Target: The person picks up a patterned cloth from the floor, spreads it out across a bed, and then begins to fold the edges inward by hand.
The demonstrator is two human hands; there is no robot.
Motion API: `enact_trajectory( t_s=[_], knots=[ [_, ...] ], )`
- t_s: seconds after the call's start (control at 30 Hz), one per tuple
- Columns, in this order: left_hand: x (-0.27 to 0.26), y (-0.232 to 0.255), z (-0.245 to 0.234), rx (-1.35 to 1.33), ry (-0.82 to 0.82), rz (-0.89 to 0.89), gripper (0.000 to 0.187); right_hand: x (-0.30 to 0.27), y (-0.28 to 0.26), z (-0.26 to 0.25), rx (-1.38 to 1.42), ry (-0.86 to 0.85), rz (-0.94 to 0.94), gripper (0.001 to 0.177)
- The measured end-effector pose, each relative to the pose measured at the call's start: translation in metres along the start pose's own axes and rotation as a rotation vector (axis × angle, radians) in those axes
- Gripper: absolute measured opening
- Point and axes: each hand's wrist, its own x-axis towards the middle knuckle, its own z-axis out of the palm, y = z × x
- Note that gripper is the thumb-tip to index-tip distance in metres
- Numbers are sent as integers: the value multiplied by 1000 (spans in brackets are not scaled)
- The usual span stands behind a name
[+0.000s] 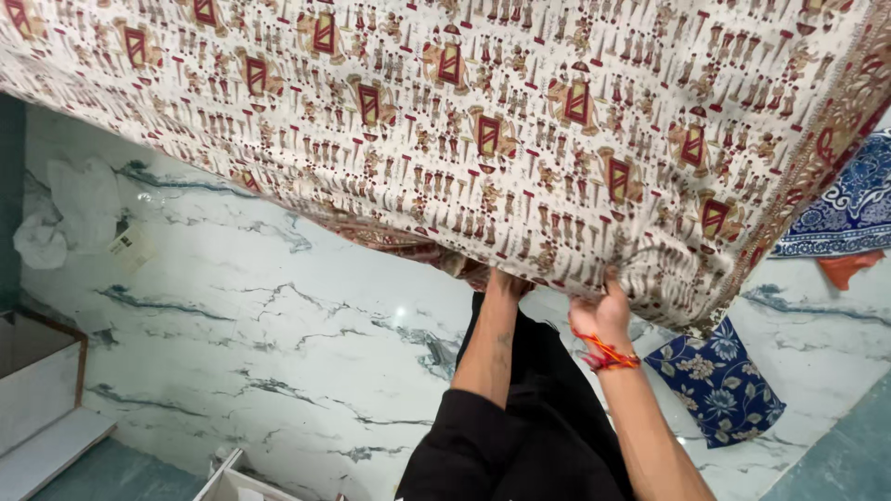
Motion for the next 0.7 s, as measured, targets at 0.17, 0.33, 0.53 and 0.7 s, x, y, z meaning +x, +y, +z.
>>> enact_trajectory(
  t_s=[0.17, 0.33, 0.53, 0.7],
  knots=[
    [22, 50, -41, -80, 58, 35, 33, -36, -29, 24, -40, -98, 4, 43],
    [15, 87, -118, -52, 251, 83, 34, 42, -4, -19, -172, -132, 58, 46],
    [-97, 35, -182, 27, 599, 5, 37, 108, 40, -92, -326, 212, 33, 42],
    [-163, -25, -73, 83, 233, 90, 42, 96, 36, -95, -280, 184, 71, 39]
  ],
)
